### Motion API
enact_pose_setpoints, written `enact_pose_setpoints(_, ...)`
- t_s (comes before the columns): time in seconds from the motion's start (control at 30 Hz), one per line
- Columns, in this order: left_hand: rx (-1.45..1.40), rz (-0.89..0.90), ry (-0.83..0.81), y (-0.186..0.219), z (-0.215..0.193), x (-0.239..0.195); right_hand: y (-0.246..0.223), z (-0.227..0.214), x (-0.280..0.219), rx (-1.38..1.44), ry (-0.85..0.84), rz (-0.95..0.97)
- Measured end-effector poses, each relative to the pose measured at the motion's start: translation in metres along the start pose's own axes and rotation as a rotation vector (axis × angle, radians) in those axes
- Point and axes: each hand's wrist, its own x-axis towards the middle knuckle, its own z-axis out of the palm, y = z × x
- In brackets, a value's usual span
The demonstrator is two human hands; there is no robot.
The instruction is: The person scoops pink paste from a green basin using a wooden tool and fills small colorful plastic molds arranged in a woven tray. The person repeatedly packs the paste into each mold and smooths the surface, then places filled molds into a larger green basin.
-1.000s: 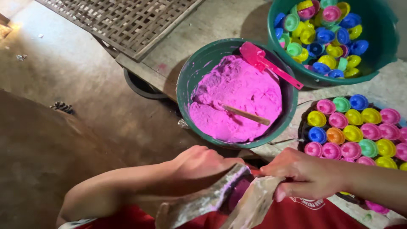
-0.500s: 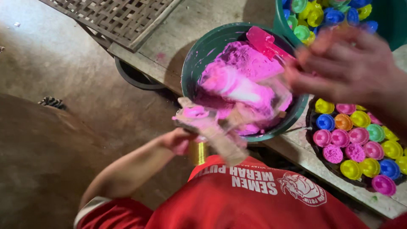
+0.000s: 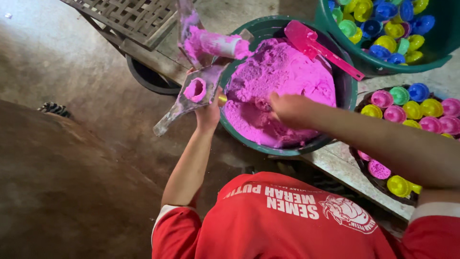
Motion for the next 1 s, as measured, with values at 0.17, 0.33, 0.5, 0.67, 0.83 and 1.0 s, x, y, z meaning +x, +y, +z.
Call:
enact_pose_setpoints(0.17, 0.12, 0.09, -0.073, 0.006, 0.004, 0.002, -0.002, -0.039, -0.029, -0.048, -0.057, 0.043)
enact_pose_setpoints(0.33, 0.058, 0.068, -0.033, 0.003, 0.011, -0.002, 0.015, -0.086, -0.02, -0.24, 0.114, 0.121)
enact_pose_setpoints(0.5, -0.123, -0.137, 0.012, -0.017, 0.007, -0.002, 0.033, -0.05, 0.03, -0.34, 0.0, 0.023)
enact_pose_setpoints(0.67, 0.04, -0.021, 0.013, -0.029, 0.008, -0.008, 0.044, -0.021, 0.036, -0.312, -0.023, -0.089)
enact_pose_setpoints(0.83, 0.102, -0.054, 0.008, 0.003, 0.007, 0.002, 0.024, -0.021, -0.01, 0.018, -0.023, -0.066)
enact_pose_setpoints(1.0, 0.457, 0.402, -0.04, 0.077, 0.004, 0.036, 0.034, -0.078, -0.1, 0.288, 0.112, -0.136)
